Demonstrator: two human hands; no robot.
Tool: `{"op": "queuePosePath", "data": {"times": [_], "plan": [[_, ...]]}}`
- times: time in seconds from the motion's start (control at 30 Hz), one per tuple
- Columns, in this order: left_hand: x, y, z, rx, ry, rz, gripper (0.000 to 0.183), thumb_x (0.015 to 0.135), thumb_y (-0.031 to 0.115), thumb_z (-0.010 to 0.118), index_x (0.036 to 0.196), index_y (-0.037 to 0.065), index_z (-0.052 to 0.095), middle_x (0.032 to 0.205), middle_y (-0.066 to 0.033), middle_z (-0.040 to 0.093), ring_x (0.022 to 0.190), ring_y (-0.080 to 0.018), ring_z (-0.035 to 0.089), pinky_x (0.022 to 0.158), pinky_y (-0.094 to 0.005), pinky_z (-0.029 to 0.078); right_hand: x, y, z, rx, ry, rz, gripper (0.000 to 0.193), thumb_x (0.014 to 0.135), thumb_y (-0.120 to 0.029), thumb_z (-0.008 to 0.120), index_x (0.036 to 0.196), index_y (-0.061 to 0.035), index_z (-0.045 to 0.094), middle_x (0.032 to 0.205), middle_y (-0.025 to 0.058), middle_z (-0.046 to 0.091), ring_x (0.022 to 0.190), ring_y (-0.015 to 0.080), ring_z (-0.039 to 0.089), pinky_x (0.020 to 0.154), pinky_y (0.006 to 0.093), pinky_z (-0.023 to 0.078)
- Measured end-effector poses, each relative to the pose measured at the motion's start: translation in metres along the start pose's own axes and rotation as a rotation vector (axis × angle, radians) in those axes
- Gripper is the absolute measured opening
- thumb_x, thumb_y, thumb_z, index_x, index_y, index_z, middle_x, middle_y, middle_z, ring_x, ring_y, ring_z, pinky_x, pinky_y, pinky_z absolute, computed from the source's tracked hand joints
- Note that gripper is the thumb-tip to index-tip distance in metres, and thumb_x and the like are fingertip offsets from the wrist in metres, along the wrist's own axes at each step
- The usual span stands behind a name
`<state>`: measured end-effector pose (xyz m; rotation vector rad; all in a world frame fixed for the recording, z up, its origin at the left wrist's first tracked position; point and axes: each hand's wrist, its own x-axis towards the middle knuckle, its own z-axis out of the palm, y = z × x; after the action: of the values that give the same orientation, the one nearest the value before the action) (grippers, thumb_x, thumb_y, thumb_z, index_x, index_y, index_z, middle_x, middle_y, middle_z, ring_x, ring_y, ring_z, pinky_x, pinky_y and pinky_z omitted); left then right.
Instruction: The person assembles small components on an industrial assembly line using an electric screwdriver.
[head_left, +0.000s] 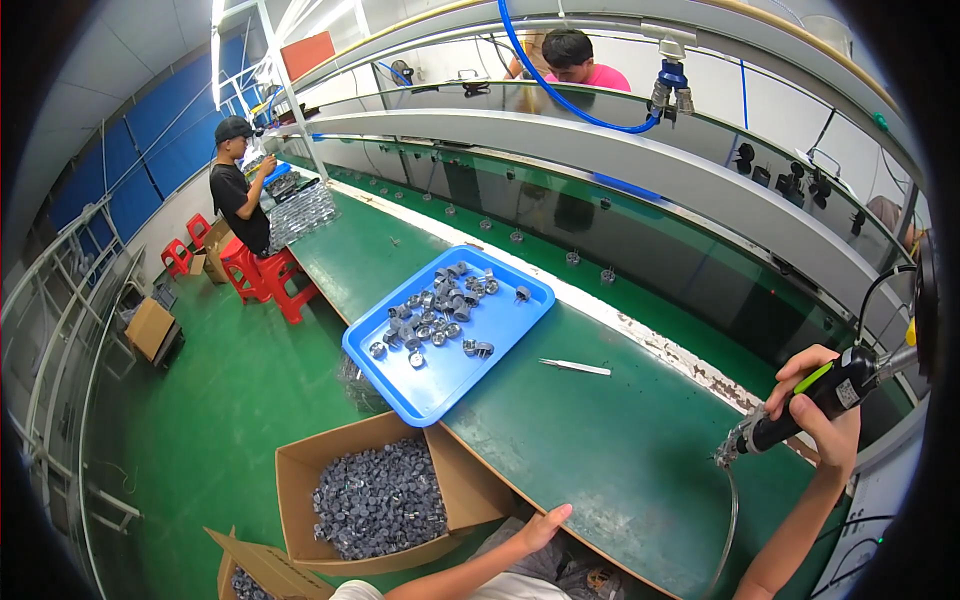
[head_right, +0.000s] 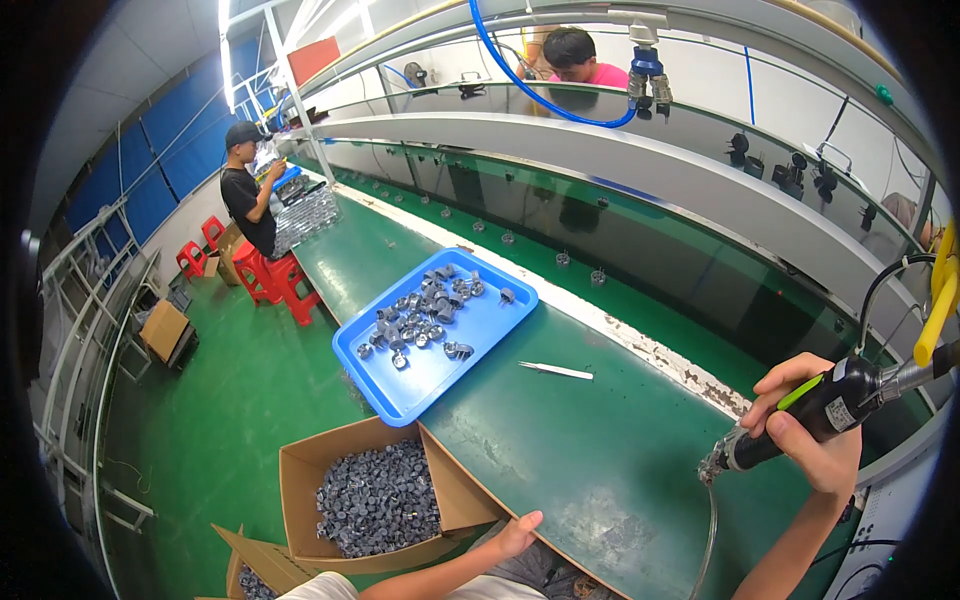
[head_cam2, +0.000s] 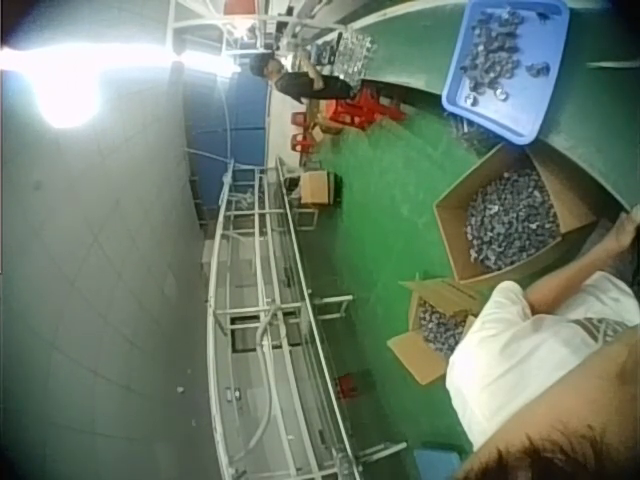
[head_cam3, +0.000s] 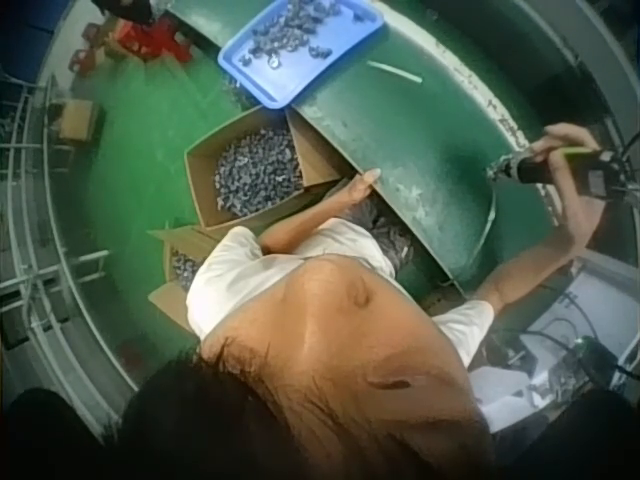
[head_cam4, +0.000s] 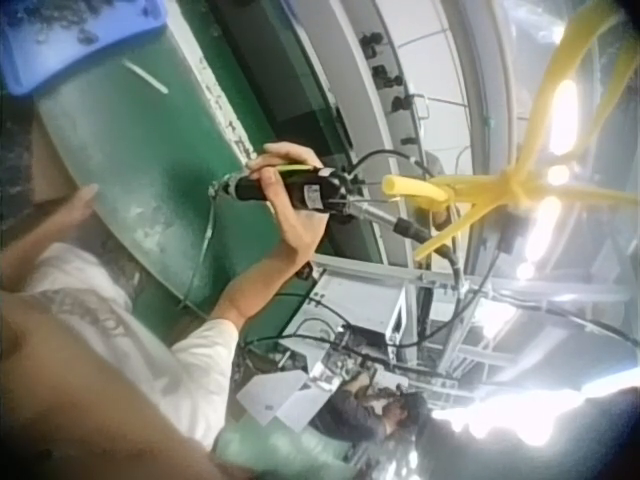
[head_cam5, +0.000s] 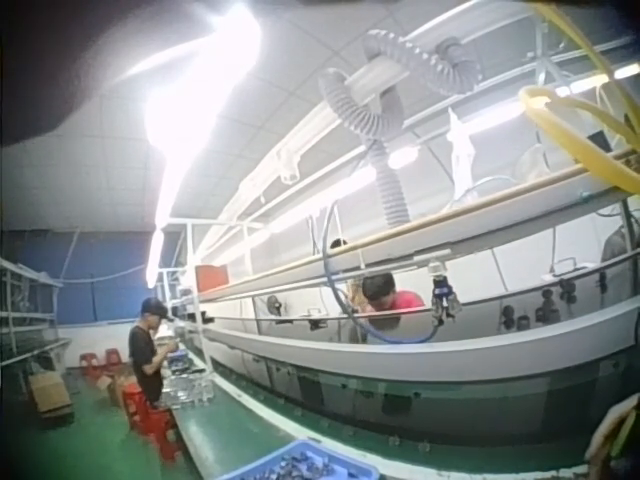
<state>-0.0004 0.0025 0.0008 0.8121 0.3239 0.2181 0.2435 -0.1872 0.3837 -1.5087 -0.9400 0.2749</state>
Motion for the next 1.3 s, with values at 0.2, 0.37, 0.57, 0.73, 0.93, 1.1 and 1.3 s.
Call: {"op": "queuePosePath", "data": {"times": [0.2, 0.37, 0.57, 0.73, 0.93, 1.1, 1.3], "plan": [[0.001, 0.0, -0.001, 0.0, -0.009, 0.028, 0.037, 0.103, 0.028, 0.059, 0.128, 0.0, 0.058, 0.123, -0.0005, 0.058, 0.11, -0.0134, 0.052, 0.097, -0.032, 0.043, 0.002, -0.001, 0.001, 0.002, -0.012, 0.004, 0.029, 0.083, -0.009, 0.071, 0.107, 0.004, 0.063, 0.082, 0.0147, 0.073, 0.073, 0.0165, 0.069, 0.073, 0.0292, 0.056], [-0.006, 0.008, 0.001, 0.003, 0.017, 0.058, 0.038, 0.103, 0.029, 0.059, 0.129, 0.001, 0.058, 0.123, -0.0007, 0.058, 0.111, -0.0138, 0.052, 0.098, -0.032, 0.043, 0.005, 0.003, 0.007, 0.011, -0.034, -0.009, 0.027, 0.085, -0.008, 0.071, 0.108, 0.0041, 0.063, 0.082, 0.0146, 0.073, 0.074, 0.0161, 0.069, 0.073, 0.0285, 0.055], [-0.022, 0.074, 0.034, 0.525, 0.044, -0.139, 0.048, 0.104, 0.042, 0.06, 0.123, -0.002, 0.063, 0.118, -0.0025, 0.061, 0.11, -0.0134, 0.054, 0.099, -0.0298, 0.044, -0.006, -0.002, 0.001, -0.034, 0.043, -0.007, 0.035, 0.09, -0.011, 0.07, 0.118, 0.0046, 0.057, 0.084, 0.0147, 0.071, 0.076, 0.0144, 0.066, 0.072, 0.0267, 0.052], [-0.031, 0.168, 0.056, 0.954, -0.623, -0.363, 0.046, 0.105, 0.041, 0.059, 0.121, 0.0, 0.069, 0.107, -0.0061, 0.074, 0.097, -0.0155, 0.067, 0.086, -0.0313, 0.051, -0.003, -0.01, -0.004, -0.085, 0.175, -0.016, 0.021, 0.094, -0.013, 0.069, 0.108, 0.0008, 0.062, 0.084, 0.0106, 0.07, 0.075, 0.0131, 0.063, 0.073, 0.0277, 0.051], [0.03, 0.248, 0.147, 1.267, -0.814, 0.228, 0.016, 0.098, 0.018, 0.066, 0.098, 0.004, 0.074, 0.101, -0.0115, 0.074, 0.094, -0.03, 0.07, 0.085, -0.0399, 0.055, 0.016, 0.009, -0.024, -0.053, 0.374, -0.136, 0.015, 0.093, -0.016, 0.068, 0.09, -0.0016, 0.065, 0.081, 0.0096, 0.071, 0.068, 0.0141, 0.066, 0.069, 0.0285, 0.053], [0.196, 0.242, 0.135, 1.693, -0.262, 0.868, 0.011, 0.088, 0.013, 0.072, 0.095, 0.006, 0.075, 0.101, -0.0136, 0.072, 0.098, -0.0346, 0.067, 0.086, -0.0454, 0.054, 0.02, 0.022, -0.032, 0.088, 0.51, -0.233, 0.013, 0.092, -0.011, 0.068, 0.088, 0.0001, 0.065, 0.072, 0.0071, 0.064, 0.051, 0.011, 0.055, 0.051, 0.0265, 0.044], [0.3, 0.247, 0.111, 1.841, 0.08, 0.983, 0.023, 0.08, 0.023, 0.081, 0.099, 0.01, 0.079, 0.106, -0.0134, 0.073, 0.103, -0.0345, 0.067, 0.09, -0.0453, 0.054, 0.016, 0.017, -0.026, 0.203, 0.556, -0.331, 0.011, 0.091, -0.008, 0.069, 0.086, 0.0007, 0.064, 0.067, 0.0063, 0.059, 0.047, 0.0078, 0.046, 0.044, 0.0241, 0.037]]}}
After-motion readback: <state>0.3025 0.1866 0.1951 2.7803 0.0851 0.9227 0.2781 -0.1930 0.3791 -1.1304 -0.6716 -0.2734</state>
